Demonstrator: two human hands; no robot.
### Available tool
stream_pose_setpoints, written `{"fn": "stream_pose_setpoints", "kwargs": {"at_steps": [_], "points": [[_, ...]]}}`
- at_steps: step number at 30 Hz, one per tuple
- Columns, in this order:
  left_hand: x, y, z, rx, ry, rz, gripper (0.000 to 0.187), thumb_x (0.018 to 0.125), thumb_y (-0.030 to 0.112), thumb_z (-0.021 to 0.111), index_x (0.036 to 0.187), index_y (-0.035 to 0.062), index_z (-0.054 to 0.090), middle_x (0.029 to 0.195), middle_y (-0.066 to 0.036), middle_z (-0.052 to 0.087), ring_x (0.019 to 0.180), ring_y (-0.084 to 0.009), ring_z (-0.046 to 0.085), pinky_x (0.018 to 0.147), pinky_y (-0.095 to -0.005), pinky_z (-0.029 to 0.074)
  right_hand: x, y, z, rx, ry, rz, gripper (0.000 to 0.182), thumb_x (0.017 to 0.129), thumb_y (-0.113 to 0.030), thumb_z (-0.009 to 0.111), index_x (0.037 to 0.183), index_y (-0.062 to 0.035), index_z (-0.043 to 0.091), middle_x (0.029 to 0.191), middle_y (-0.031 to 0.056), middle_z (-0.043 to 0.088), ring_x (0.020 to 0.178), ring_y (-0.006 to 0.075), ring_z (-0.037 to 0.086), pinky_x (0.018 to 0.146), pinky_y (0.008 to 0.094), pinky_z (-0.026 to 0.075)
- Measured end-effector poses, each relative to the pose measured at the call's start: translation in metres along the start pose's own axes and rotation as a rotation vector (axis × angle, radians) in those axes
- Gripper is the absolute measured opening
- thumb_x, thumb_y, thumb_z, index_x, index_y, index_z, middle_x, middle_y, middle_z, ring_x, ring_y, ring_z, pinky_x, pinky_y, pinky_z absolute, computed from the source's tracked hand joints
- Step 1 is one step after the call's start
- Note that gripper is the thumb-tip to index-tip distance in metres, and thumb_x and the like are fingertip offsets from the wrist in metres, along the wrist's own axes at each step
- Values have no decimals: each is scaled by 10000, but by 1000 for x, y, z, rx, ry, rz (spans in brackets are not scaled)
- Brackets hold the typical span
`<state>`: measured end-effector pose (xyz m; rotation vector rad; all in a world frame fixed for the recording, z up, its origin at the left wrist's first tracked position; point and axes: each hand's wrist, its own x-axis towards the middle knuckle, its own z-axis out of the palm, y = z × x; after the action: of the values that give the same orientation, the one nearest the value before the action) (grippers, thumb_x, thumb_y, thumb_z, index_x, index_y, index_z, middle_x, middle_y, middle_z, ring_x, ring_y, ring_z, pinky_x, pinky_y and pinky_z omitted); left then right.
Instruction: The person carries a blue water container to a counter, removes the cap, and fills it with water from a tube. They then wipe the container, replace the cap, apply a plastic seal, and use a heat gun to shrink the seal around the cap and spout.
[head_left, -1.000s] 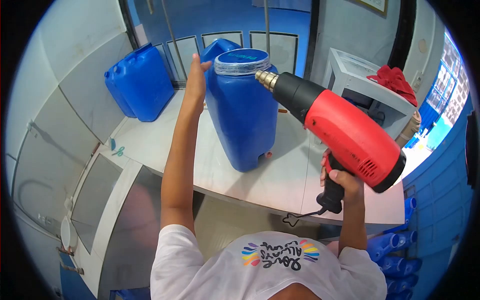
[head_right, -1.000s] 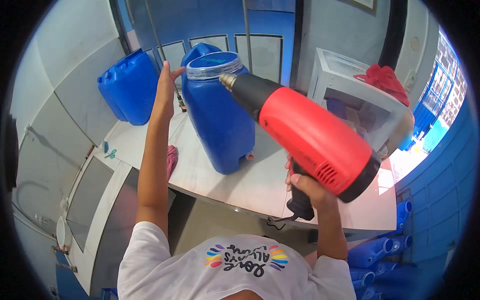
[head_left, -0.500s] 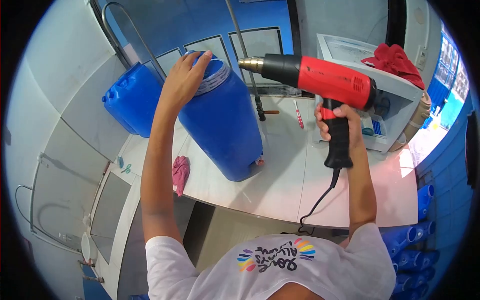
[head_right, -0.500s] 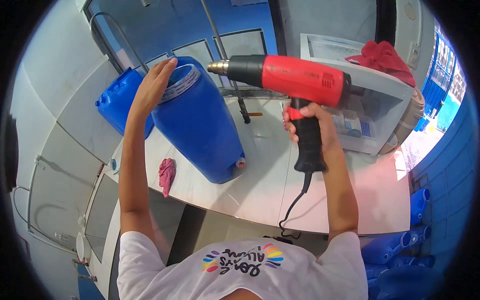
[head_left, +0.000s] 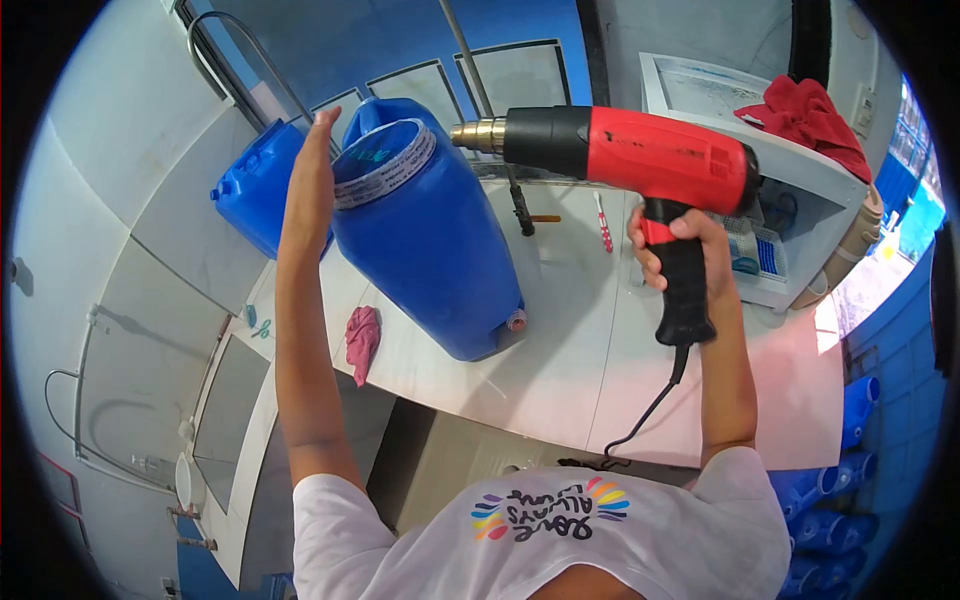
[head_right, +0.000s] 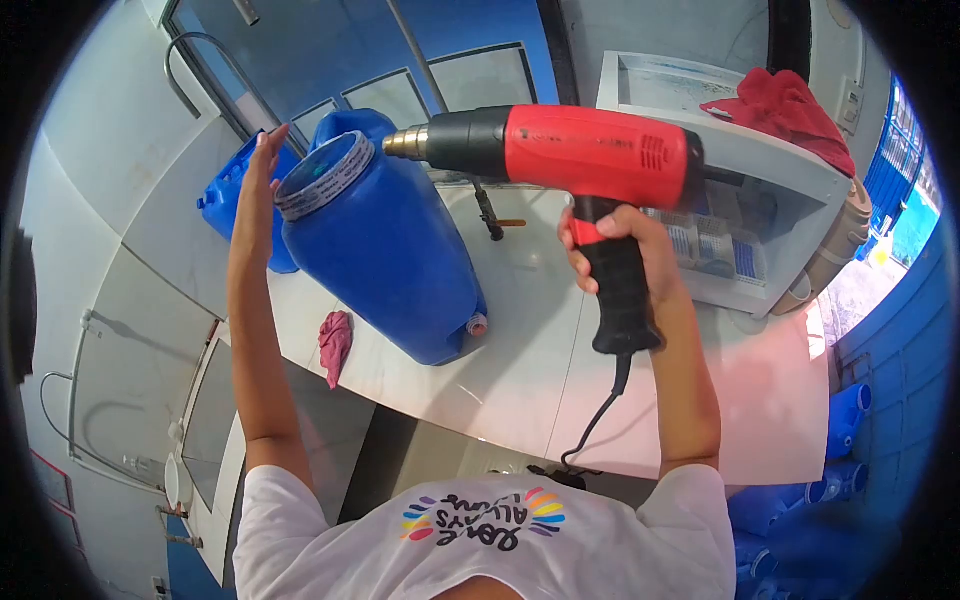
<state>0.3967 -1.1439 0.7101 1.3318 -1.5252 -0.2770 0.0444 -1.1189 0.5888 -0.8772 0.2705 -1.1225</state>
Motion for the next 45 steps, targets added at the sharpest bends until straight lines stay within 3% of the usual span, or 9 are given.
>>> {"fn": "stream_pose_setpoints", "kwargs": {"at_steps": [7, 13, 15, 32, 35, 41, 43, 44, 45], "points": [[5, -35, -39, -318, 108, 87, 620, 926, 539, 298, 1313, 83, 458, 1382, -132, 405, 1327, -311, 290, 1089, -451, 171, -70, 56, 81, -493, 232, -191, 452, 593, -273, 602, 901, 43, 508, 755, 119, 556, 541, 160, 547, 436, 254, 449], [7, -81, -89, -531, 3, 166, 584, 942, 499, 281, 1282, 68, 481, 1355, -125, 440, 1304, -286, 331, 1075, -441, 193, -111, 163, 160, -683, 393, -242, 412, 733, -235, 677, 1013, 30, 529, 819, 100, 593, 660, 155, 585, 603, 252, 483], [4, -102, -108, -568, -56, 183, 584, 941, 498, 282, 1280, 66, 482, 1351, -127, 444, 1302, -284, 334, 1075, -439, 191, -92, 178, 249, -1619, 448, -381, 381, 819, -169, 631, 1131, 5, 500, 899, 93, 611, 787, 166, 608, 689, 258, 491], [-16, -212, -189, -914, -297, 44, 552, 958, 455, 235, 1239, 56, 493, 1310, -124, 481, 1263, -261, 372, 1061, -421, 207, 36, 349, 330, -1236, 639, -697, 432, 738, -154, 670, 1077, 32, 477, 908, 170, 481, 787, 365, 572, 641, 369, 473], [-15, -224, -193, -937, -324, 23, 554, 957, 456, 239, 1246, 56, 490, 1303, -119, 488, 1254, -254, 381, 1050, -405, 226, 52, 343, 336, -1621, 623, -657, 483, 755, -160, 691, 1139, 29, 468, 1040, 166, 590, 903, 207, 621, 760, 299, 478], [-3, -241, -199, -989, -298, -12, 558, 956, 454, 254, 1258, 42, 479, 1293, -116, 498, 1244, -250, 397, 1038, -392, 252, 89, 338, 345, -1748, 806, -571, 540, 695, -157, 729, 1146, 5, 482, 1083, 158, 590, 942, 263, 621, 784, 298, 467], [5, -247, -201, -976, -284, -9, 560, 956, 455, 259, 1258, 37, 478, 1293, -121, 496, 1238, -252, 405, 1038, -395, 257, 77, 336, 347, -1615, 676, -745, 444, 685, -133, 704, 1031, 32, 479, 894, 186, 498, 827, 398, 550, 694, 383, 475], [10, -251, -201, -967, -281, -3, 559, 955, 455, 263, 1258, 37, 478, 1295, -122, 495, 1241, -251, 404, 1041, -397, 255, 66, 338, 347, -1296, 641, -733, 464, 698, -147, 704, 1062, 38, 482, 891, 171, 521, 843, 362, 574, 729, 368, 475], [13, -252, -198, -961, -276, 1, 558, 955, 455, 267, 1258, 36, 478, 1296, -123, 493, 1243, -250, 402, 1044, -399, 253, 43, 333, 352, -1650, 567, -766, 502, 702, -159, 707, 1106, 48, 491, 969, 142, 558, 916, 302, 591, 803, 352, 467]]}}
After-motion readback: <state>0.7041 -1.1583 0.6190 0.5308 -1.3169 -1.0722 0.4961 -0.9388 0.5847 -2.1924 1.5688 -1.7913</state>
